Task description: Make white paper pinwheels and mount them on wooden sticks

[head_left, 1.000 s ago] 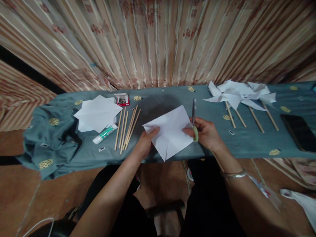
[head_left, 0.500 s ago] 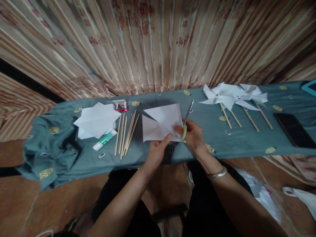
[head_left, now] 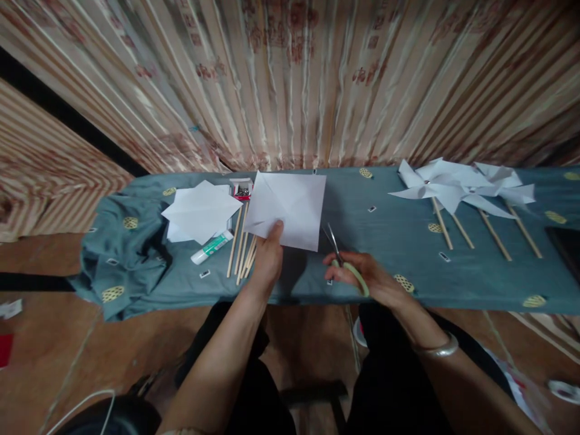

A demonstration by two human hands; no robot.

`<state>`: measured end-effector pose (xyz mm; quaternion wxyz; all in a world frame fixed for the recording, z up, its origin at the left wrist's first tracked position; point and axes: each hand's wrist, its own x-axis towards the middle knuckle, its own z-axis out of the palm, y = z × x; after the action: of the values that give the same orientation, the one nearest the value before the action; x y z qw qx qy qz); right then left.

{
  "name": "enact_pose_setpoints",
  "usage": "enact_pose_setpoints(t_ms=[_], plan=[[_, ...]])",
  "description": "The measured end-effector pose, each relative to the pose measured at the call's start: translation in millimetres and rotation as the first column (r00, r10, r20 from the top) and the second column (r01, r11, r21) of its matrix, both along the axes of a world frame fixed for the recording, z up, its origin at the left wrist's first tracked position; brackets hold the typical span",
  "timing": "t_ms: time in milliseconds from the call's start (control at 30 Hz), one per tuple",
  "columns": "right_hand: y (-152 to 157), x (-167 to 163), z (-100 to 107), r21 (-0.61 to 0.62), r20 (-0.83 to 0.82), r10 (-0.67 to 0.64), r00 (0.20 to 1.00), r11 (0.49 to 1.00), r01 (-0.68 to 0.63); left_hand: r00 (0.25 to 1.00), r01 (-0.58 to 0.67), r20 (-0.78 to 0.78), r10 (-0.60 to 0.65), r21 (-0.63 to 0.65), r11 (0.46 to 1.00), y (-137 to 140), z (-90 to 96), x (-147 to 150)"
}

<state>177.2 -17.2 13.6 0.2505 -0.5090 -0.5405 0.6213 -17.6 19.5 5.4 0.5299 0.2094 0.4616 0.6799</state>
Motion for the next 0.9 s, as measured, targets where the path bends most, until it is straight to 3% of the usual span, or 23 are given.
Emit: enact_pose_setpoints(t_ms=[167,367,900], plan=[[-8.3,0.6,-1.7,-0.006,0.095,0.123,0.988,0.992,-0.123,1.000,-0.023,-0.002,0.023,-0.036,0.999,4.9,-1.2,-5.8],[-5.5,3.4,-5.1,-0.053,0.061,0.143,0.988,0.989,-0.140,0.998,0.013,0.058,-0.011,-0.041,0.999,3.6,8.2,0.6],[-4.4,-1.9,-0.2,-0.106,0.016,0.120,0.993,0.987,-0.117,0.995,0.073,0.074,-0.073,0.002,0.997,-3.1,8.3,10.1]])
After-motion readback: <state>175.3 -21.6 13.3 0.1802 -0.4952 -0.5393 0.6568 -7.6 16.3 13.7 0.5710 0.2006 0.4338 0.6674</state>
